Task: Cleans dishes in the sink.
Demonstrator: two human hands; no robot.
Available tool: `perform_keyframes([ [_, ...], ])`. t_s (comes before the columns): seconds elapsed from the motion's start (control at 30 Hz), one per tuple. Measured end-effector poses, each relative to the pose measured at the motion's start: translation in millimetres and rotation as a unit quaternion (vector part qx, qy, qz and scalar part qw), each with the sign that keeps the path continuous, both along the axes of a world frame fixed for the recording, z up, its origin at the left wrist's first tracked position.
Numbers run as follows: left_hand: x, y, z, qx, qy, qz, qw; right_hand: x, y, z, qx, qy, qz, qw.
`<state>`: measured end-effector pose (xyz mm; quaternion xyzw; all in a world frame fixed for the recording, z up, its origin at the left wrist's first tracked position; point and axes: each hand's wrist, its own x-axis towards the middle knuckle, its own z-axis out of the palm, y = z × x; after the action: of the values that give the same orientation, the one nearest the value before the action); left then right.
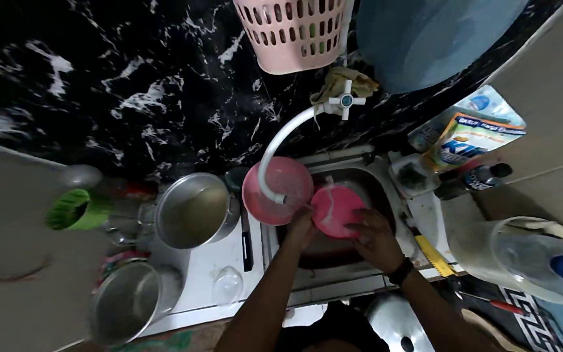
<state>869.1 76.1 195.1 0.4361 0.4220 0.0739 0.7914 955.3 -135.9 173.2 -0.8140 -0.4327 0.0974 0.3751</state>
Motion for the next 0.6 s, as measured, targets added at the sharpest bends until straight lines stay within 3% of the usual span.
perform_keyframes([
  [0.07,-8,5,1,0.036,0.016,0.003,0.999,2,6,-8,0.038,0.154,-0.046,0.986],
  [0.17,-23,17,6,0.065,0.019,0.002,0.998,4,45,-10,0.094,0.421,-0.178,0.884],
  [0.27,-31,21,12,0.069,0.011,0.028,0.997,5,91,-16,0.061,0.556,-0.24,0.793],
  [0.4,-49,9,17,0.118,0.067,-0.001,0.991,-1,109,-12,0.006,0.508,-0.227,0.831],
  [0.6,-38,-3,4,0.218,0.139,-0.084,0.962,27,64,37,-0.029,0.41,-0.17,0.896],
])
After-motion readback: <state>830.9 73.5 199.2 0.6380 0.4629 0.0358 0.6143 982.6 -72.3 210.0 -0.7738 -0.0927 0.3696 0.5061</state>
